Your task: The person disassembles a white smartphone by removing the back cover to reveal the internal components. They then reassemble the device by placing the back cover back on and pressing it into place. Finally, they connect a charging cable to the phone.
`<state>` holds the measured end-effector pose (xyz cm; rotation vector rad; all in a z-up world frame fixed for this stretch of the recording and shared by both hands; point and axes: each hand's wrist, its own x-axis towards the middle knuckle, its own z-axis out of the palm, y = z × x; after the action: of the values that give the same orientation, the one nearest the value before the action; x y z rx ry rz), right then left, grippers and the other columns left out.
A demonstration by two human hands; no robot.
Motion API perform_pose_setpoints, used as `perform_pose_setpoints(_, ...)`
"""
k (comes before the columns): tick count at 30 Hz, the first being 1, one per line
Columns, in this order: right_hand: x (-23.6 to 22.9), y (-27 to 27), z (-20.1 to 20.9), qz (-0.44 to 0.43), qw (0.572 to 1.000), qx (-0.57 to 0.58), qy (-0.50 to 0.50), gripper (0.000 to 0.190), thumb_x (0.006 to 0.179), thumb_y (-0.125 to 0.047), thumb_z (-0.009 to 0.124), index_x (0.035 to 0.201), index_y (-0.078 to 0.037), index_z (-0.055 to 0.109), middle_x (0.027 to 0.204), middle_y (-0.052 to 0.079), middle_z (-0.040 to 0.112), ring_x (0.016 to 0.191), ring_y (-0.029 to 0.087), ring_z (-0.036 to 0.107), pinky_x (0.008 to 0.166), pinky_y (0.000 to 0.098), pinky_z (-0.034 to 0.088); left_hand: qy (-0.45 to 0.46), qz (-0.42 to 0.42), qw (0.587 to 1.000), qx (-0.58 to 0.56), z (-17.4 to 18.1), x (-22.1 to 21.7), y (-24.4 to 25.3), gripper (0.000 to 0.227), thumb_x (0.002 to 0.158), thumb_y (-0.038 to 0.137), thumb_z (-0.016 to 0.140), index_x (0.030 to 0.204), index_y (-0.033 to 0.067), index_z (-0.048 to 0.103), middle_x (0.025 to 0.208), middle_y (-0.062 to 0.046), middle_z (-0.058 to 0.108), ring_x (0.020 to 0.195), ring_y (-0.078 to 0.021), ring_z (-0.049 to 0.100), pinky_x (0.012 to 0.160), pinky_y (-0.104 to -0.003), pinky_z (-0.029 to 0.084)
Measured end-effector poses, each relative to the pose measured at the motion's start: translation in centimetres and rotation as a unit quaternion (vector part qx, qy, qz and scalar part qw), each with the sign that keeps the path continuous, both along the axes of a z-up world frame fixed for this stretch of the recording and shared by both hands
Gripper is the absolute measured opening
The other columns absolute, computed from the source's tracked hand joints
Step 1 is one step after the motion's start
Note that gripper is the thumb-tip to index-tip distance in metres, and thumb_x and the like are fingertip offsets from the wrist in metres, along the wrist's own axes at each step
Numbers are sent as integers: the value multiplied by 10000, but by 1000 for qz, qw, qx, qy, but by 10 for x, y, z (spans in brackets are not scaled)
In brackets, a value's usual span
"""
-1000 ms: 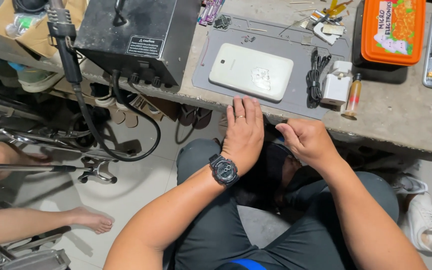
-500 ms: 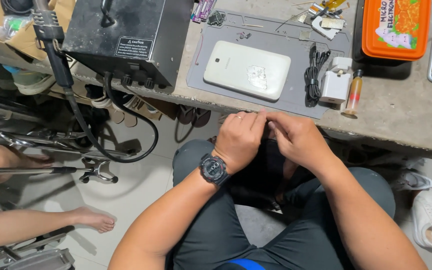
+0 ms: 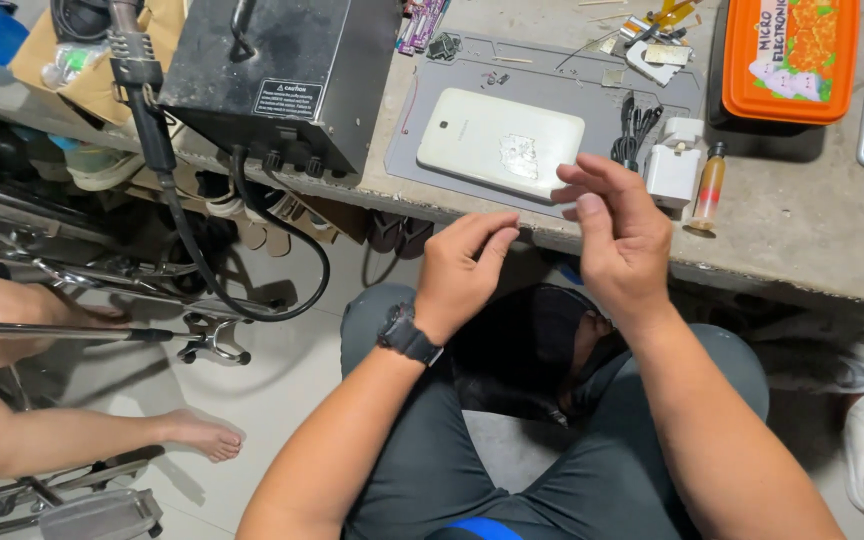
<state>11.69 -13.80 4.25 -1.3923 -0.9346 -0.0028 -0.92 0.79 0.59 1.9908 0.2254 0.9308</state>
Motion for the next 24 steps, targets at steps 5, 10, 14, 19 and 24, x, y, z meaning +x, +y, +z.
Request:
perform_pose_setpoints(5, -34, 32, -15, -26, 981, -52, -187, 600, 1161, -432, 419, 1647, -106, 550, 1592, 153, 559, 1456, 323, 502, 1235, 485, 381, -60, -146, 845, -511, 20, 15, -29, 575, 1216, 439, 419, 1541, 4, 608, 1462, -209, 695, 1316, -234, 655, 1091, -357, 556)
perform_pose_setpoints(10, -58, 47, -7, 36, 962, -74, -261, 755, 1173, -676, 277, 1748, -205, 407, 1892, 45, 101, 1734, 348, -42, 1409, 420, 192, -157, -217, 734, -624, 54, 14, -16, 757, 1228, 558, 132, 1690, 38, 431, 1696, -229, 494, 1530, -397, 518, 1259, -546, 451)
perform_pose_setpoints(14, -37, 45, -13, -17, 954, -143, -262, 802, 1155, -715, 165, 1752, -258, 444, 1881, 116, 35, 1723, 407, -2, 1398, 548, 75, -213, -170, 733, -623, 38, 13, -23, 615, 1228, 440, 386, 1660, 9, 458, 1542, -216, 618, 1443, -350, 596, 1231, -488, 495)
perform_pose_setpoints(19, -35, 47, -32, -15, 952, -172, -254, 790, 1117, -748, 182, 1771, -339, 349, 1873, 158, 4, 1720, 419, 4, 1408, 559, 45, -197, -135, 745, -623, 21, 19, -24, 471, 1194, 356, 542, 1435, -38, 640, 1003, -61, 642, 1020, -209, 678, 1018, -376, 601)
perform_pose_setpoints(24, -34, 50, -52, 88, 953, -121, -265, 748, 1102, -723, 374, 1605, -222, 608, 1811, 162, 222, 1620, 490, 246, 1357, 578, 230, -175, -109, 739, -641, 17, 11, -8, 485, 1168, 521, 491, 914, 112, 550, 699, 62, 358, 772, -162, 605, 834, -286, 548)
